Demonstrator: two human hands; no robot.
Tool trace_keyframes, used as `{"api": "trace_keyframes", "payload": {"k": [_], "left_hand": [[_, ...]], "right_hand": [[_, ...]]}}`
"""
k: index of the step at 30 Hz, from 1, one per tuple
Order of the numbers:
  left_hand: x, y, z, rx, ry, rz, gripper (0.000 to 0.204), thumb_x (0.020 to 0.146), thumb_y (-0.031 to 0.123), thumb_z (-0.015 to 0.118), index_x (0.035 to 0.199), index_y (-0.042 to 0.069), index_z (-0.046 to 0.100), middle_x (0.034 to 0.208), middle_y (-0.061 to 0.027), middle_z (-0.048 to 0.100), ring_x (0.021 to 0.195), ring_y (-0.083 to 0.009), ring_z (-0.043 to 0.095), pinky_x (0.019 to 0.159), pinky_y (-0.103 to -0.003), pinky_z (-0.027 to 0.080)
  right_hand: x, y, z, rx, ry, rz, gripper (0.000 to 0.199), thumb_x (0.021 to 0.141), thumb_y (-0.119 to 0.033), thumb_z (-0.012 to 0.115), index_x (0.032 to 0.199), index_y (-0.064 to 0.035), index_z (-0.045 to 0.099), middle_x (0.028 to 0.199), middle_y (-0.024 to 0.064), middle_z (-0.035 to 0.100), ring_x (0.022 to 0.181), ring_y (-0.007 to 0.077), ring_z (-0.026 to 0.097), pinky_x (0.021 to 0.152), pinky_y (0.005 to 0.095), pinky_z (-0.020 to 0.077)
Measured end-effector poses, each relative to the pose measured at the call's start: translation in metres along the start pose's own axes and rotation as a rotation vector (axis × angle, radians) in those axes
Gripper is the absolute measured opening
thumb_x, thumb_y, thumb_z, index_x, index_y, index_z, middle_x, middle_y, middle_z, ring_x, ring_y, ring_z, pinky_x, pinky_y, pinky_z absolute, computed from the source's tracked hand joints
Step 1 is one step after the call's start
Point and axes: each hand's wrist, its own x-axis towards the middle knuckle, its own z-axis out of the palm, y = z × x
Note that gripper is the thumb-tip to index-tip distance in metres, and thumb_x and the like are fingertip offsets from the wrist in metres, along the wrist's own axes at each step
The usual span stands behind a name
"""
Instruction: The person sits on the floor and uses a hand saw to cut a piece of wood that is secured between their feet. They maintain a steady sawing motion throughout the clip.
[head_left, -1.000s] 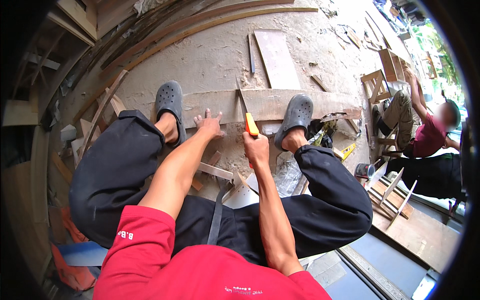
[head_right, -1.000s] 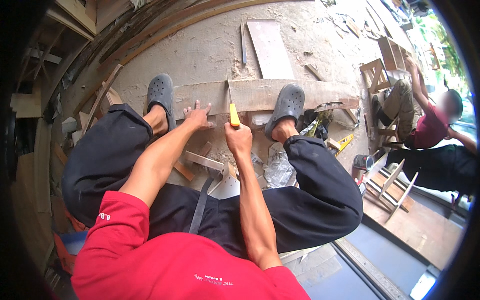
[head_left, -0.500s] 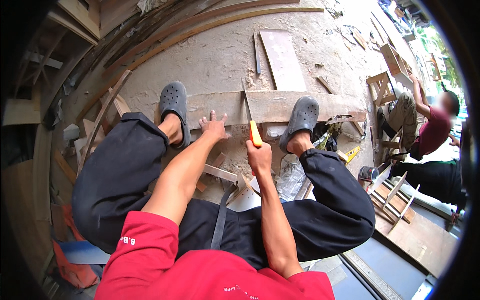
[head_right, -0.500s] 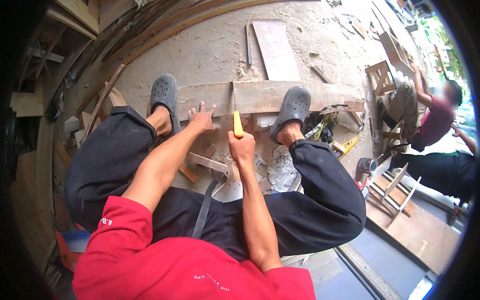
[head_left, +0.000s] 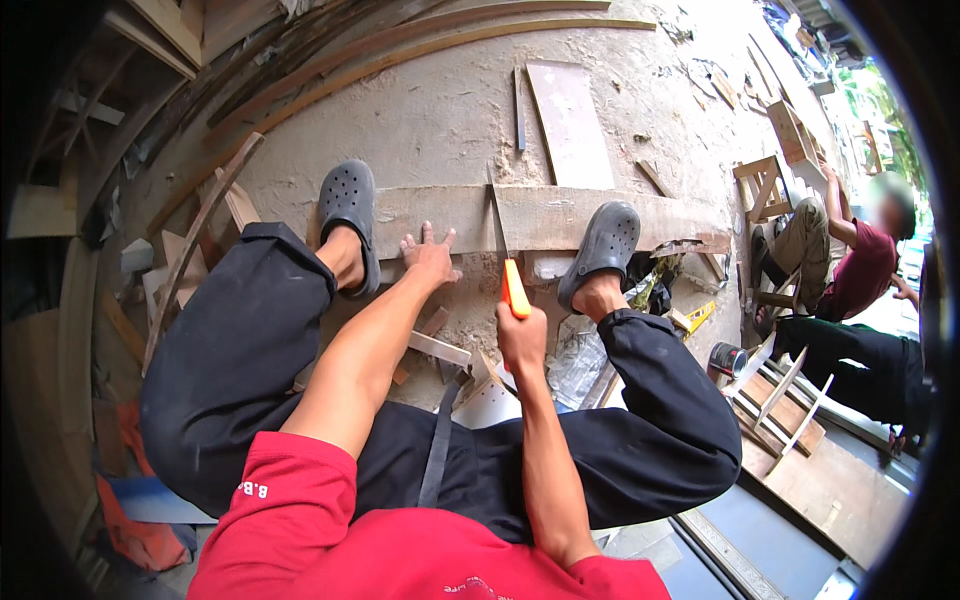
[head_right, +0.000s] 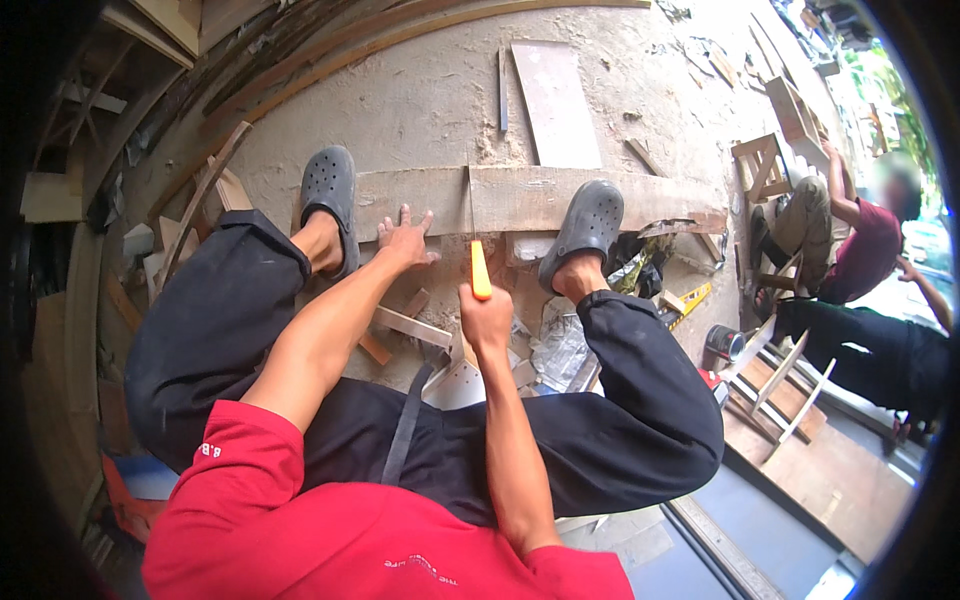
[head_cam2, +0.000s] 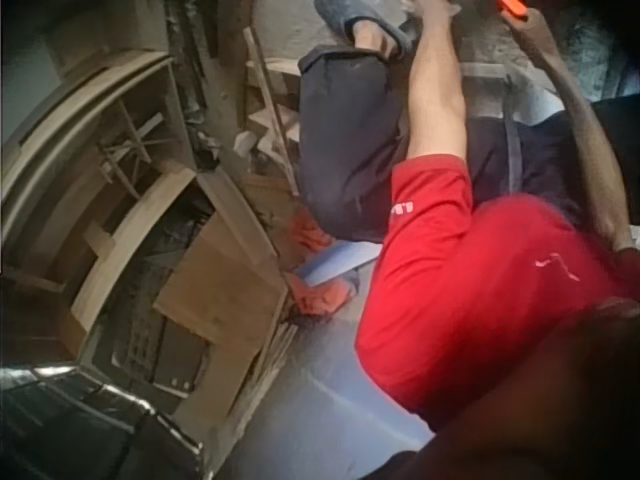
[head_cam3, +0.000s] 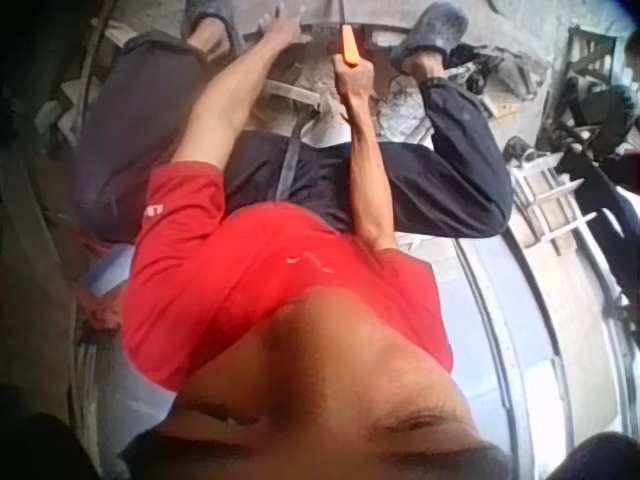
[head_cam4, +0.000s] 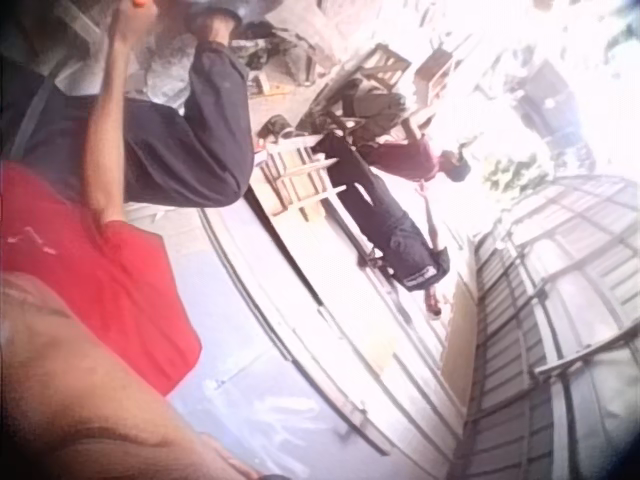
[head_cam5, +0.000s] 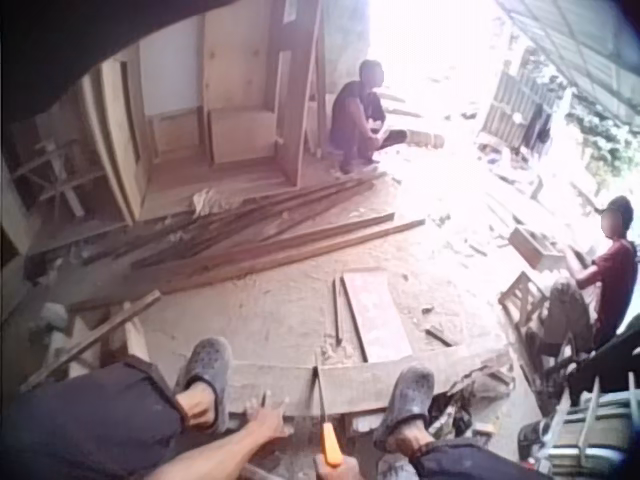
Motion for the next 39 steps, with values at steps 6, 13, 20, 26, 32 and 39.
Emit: {"api": "trace_keyframes", "payload": {"k": [6,13,20,26,32,39], "left_hand": [[0.001,-0.003,-0.009,0.000,-0.043,-0.008,0.098,0.077,0.055,0.075,0.156,0.037,0.020,0.164,-0.0169,0.008,0.144,-0.0492,0.023,0.117,-0.058,0.019],[0.004,-0.003,-0.008,0.014,-0.050,-0.027,0.096,0.078,0.056,0.073,0.156,0.037,0.020,0.164,-0.0164,0.008,0.144,-0.0485,0.025,0.117,-0.058,0.019],[-0.001,-0.001,-0.014,0.045,-0.065,0.021,0.096,0.078,0.057,0.072,0.156,0.037,0.019,0.164,-0.0167,0.008,0.143,-0.0476,0.028,0.116,-0.057,0.023],[-0.003,-0.006,-0.016,0.036,-0.064,-0.035,0.098,0.077,0.056,0.073,0.156,0.038,0.018,0.164,-0.0154,0.009,0.143,-0.0472,0.028,0.115,-0.056,0.026],[-0.005,0.004,-0.017,0.032,-0.057,0.009,0.097,0.077,0.056,0.073,0.156,0.035,0.020,0.164,-0.0179,0.010,0.142,-0.0493,0.028,0.115,-0.057,0.025],[0.006,-0.006,-0.004,0.006,-0.042,-0.059,0.097,0.077,0.056,0.074,0.156,0.036,0.021,0.164,-0.0159,0.008,0.144,-0.0495,0.024,0.117,-0.058,0.020]], "right_hand": [[0.002,-0.049,-0.014,-0.063,0.032,0.002,0.033,0.084,-0.025,0.065,0.071,0.0059,0.062,0.061,0.0194,0.058,0.055,0.0304,0.060,0.055,0.0423,0.0446],[-0.061,-0.037,-0.037,-0.029,-0.009,0.063,0.033,0.082,-0.023,0.065,0.069,0.0068,0.061,0.064,0.0261,0.059,0.058,0.0343,0.063,0.058,0.0453,0.0460],[-0.001,-0.027,-0.014,0.043,0.021,0.041,0.035,0.086,-0.025,0.064,0.067,0.0042,0.059,0.049,0.0052,0.051,0.043,0.0142,0.051,0.043,0.0356,0.0387],[-0.063,-0.044,-0.028,-0.009,-0.016,0.051,0.032,0.081,-0.023,0.065,0.069,0.0067,0.063,0.062,0.0255,0.059,0.056,0.0360,0.062,0.059,0.0475,0.0464],[0.021,-0.027,0.016,0.078,0.028,0.117,0.036,0.084,-0.027,0.064,0.070,0.0065,0.063,0.058,0.0221,0.059,0.052,0.0273,0.061,0.054,0.0423,0.0446],[-0.067,-0.023,-0.036,0.019,-0.040,-0.011,0.030,0.083,-0.019,0.065,0.071,0.0076,0.061,0.059,0.0215,0.059,0.054,0.0301,0.062,0.056,0.0443,0.0449]]}}
